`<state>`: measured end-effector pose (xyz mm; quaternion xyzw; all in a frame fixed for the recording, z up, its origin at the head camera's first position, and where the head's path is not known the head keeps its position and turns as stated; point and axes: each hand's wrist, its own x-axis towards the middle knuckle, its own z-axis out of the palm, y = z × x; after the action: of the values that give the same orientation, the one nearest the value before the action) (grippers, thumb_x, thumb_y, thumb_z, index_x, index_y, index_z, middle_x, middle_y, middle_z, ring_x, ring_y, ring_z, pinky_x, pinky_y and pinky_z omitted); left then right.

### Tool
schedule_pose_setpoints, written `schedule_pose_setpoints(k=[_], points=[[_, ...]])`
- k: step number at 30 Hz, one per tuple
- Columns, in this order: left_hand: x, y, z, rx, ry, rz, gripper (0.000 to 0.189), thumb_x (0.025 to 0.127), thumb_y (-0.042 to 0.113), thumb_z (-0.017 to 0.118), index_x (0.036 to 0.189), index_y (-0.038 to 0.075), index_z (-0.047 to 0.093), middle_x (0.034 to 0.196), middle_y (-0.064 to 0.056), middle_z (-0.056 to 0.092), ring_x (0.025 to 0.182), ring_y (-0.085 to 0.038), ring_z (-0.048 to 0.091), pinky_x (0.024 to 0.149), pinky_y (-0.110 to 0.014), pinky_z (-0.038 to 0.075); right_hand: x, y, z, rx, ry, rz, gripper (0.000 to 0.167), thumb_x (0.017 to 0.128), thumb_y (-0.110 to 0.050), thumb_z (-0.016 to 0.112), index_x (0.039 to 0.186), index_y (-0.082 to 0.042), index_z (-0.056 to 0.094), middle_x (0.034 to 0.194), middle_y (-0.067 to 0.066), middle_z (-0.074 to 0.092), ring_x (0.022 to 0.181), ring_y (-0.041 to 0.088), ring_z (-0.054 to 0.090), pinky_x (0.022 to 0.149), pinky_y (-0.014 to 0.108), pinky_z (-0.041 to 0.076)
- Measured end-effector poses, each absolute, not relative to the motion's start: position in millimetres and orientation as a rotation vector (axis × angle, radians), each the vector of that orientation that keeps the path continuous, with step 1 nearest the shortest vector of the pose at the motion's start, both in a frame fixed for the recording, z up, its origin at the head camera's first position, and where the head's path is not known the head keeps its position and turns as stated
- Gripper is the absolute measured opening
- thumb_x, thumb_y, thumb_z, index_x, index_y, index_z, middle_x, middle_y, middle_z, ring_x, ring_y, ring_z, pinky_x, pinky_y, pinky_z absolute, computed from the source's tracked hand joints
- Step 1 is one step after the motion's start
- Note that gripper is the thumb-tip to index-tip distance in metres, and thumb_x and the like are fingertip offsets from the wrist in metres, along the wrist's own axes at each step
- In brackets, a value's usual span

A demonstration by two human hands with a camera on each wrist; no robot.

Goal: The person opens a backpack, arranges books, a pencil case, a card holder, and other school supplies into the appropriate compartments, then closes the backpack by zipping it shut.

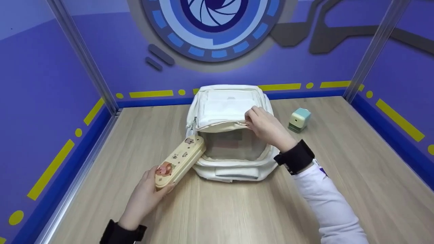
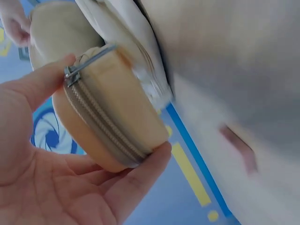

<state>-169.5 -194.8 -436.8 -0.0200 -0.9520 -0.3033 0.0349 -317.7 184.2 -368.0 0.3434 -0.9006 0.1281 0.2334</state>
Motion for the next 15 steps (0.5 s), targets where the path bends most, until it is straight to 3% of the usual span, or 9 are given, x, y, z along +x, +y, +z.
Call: schedule_pose_setpoints(k=[6,15], points=[[-187,-168,-431,-0.142,-2.896,-0.897,0.084,0.089,0.035,0.078,0.146,-0.013,0.042,0.14,-0.034,0.055,0.131,-0.049,0.056,0.112,-0.06,0.046,-318,186,-368,0.939,-2.476,0.358,0.007,0.101,-0.006,0.058,0.1,0.001,0.055,0.092,0.015,0.052,0.084,0.031,0.052,0.074,0.043,0.047],[-219,-134,-430,-0.224,-2.768,-0.786,0.079,0.082,0.033,0.085,0.137,-0.013,0.052,0.122,-0.029,0.065,0.113,-0.044,0.066,0.098,-0.056,0.055,-317,186,-371,0.951,-2.424,0.344,0.006,0.1,-0.004,0.059,0.098,-0.001,0.055,0.089,0.012,0.052,0.08,0.028,0.05,0.07,0.039,0.044]])
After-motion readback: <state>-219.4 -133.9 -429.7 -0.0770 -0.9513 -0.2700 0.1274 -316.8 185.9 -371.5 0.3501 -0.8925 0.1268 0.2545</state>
